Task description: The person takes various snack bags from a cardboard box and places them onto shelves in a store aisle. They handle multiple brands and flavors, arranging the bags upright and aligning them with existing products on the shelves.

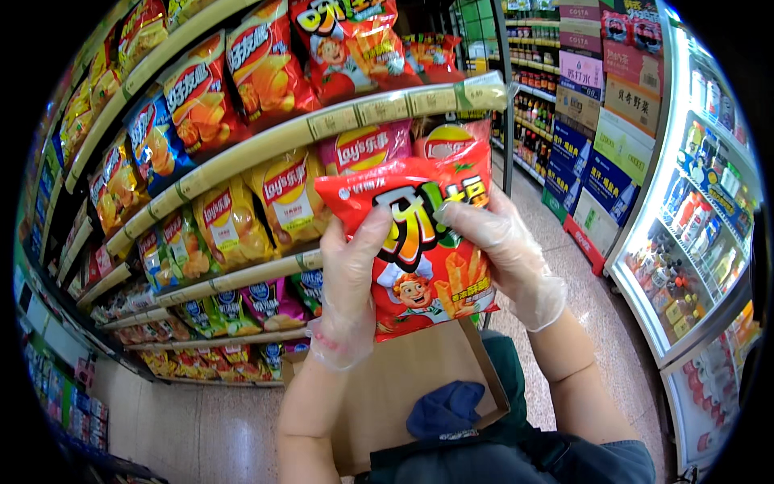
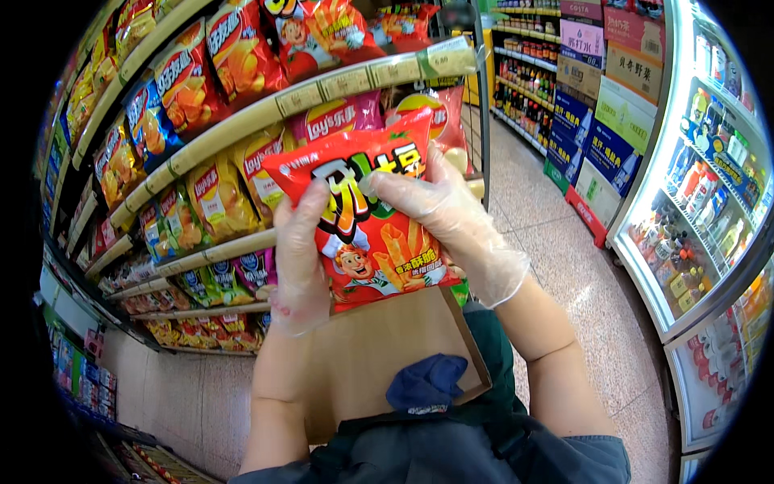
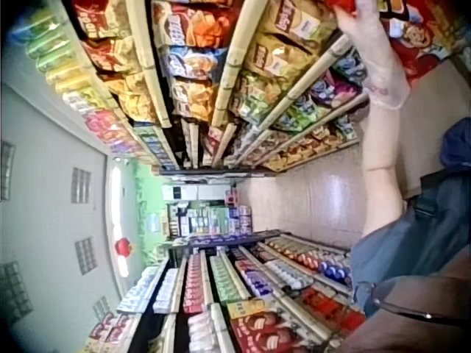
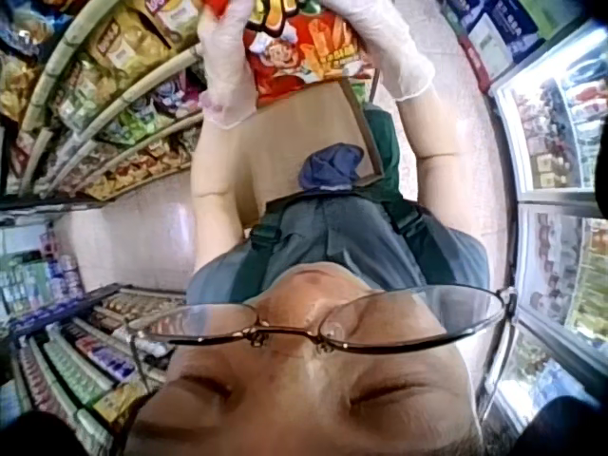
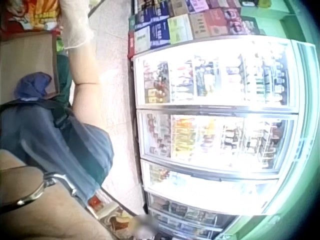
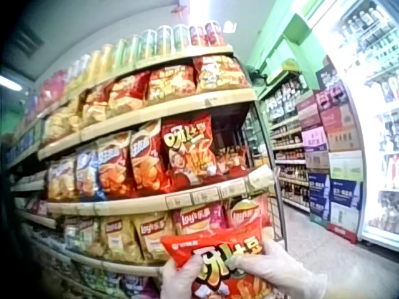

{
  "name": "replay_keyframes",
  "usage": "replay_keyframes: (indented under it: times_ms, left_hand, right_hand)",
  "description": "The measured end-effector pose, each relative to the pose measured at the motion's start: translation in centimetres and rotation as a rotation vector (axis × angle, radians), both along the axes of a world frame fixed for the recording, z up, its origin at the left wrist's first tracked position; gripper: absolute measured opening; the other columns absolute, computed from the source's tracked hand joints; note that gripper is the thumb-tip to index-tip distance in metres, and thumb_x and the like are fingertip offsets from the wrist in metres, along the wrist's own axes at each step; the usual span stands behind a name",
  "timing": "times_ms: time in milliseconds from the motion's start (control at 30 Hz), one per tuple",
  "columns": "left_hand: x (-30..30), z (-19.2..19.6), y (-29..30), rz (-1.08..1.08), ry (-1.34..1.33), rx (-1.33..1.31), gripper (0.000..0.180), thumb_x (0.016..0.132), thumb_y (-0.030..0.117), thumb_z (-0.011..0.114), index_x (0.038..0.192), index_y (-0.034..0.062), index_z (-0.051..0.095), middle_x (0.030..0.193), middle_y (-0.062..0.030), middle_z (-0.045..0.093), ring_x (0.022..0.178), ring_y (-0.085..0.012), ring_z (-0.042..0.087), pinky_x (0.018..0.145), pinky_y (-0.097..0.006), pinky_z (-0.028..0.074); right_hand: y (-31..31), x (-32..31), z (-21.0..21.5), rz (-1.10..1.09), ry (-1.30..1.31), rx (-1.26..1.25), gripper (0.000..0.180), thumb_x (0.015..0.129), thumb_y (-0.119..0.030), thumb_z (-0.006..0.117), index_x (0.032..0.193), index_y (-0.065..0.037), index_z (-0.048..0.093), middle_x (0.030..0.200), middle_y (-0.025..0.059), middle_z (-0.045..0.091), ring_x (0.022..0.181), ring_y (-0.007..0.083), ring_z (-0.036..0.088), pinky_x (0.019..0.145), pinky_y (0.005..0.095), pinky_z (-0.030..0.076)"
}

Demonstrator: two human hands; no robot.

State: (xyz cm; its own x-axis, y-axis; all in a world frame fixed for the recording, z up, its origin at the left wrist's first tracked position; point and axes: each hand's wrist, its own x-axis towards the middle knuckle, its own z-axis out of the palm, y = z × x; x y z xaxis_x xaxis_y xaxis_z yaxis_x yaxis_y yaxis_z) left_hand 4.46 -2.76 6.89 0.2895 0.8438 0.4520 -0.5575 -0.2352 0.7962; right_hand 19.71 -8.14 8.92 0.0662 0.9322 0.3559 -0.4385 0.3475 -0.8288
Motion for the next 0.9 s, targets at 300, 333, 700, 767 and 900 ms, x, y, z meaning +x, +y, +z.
replay_keyframes:
  times_ms: [300, 333, 700, 767, 900]
  left_hand:
    - [-0.8, -8.5, -1.7, -0.020, -0.006, -0.199, 0.049, 0.095, 0.029, 0.060, 0.134, 0.0064, 0.041, 0.125, -0.0080, 0.056, 0.112, -0.0174, 0.058, 0.095, -0.033, 0.049]
    - [-0.6, -10.2, -1.3, 0.048, 0.002, -0.178, 0.051, 0.094, 0.027, 0.062, 0.134, 0.0068, 0.040, 0.125, -0.0071, 0.056, 0.112, -0.0170, 0.058, 0.095, -0.033, 0.049]
    - [-1.5, -16.4, -0.5, 0.250, 0.072, -0.229, 0.058, 0.081, 0.011, 0.079, 0.126, 0.0012, 0.045, 0.112, -0.0076, 0.062, 0.097, -0.0125, 0.061, 0.087, -0.028, 0.051]
    - [-1.9, -17.2, -0.5, 0.244, 0.081, -0.249, 0.057, 0.081, 0.012, 0.079, 0.126, 0.0011, 0.045, 0.112, -0.0079, 0.062, 0.097, -0.0124, 0.061, 0.086, -0.028, 0.051]
    - [-2.3, -17.8, -1.0, 0.247, 0.099, -0.250, 0.057, 0.081, 0.013, 0.079, 0.126, 0.0009, 0.045, 0.111, -0.0078, 0.062, 0.096, -0.0122, 0.061, 0.085, -0.028, 0.051]
  right_hand:
    - [2.2, -1.2, -9.1, -0.134, 0.052, -0.231, 0.045, 0.083, -0.005, 0.071, 0.124, 0.001, 0.053, 0.114, 0.0107, 0.065, 0.099, 0.0154, 0.064, 0.087, 0.0302, 0.053]
    - [2.4, -1.6, -10.0, -0.162, 0.022, -0.219, 0.043, 0.082, -0.004, 0.071, 0.121, 0.000, 0.055, 0.112, 0.0105, 0.066, 0.096, 0.0154, 0.066, 0.084, 0.0303, 0.054]
    - [2.8, -2.9, -14.5, -0.174, 0.213, -0.371, 0.028, 0.089, -0.023, 0.069, 0.110, -0.005, 0.062, 0.098, 0.0041, 0.068, 0.083, 0.0099, 0.066, 0.073, 0.0256, 0.054]
    - [2.8, -3.1, -14.8, -0.173, 0.218, -0.410, 0.027, 0.091, -0.023, 0.068, 0.109, -0.004, 0.062, 0.096, 0.0036, 0.069, 0.081, 0.0094, 0.065, 0.072, 0.0253, 0.054]
    - [3.3, -3.3, -16.3, -0.225, 0.189, -0.423, 0.023, 0.093, -0.024, 0.065, 0.104, -0.004, 0.064, 0.090, 0.0026, 0.069, 0.075, 0.0078, 0.064, 0.068, 0.0238, 0.053]
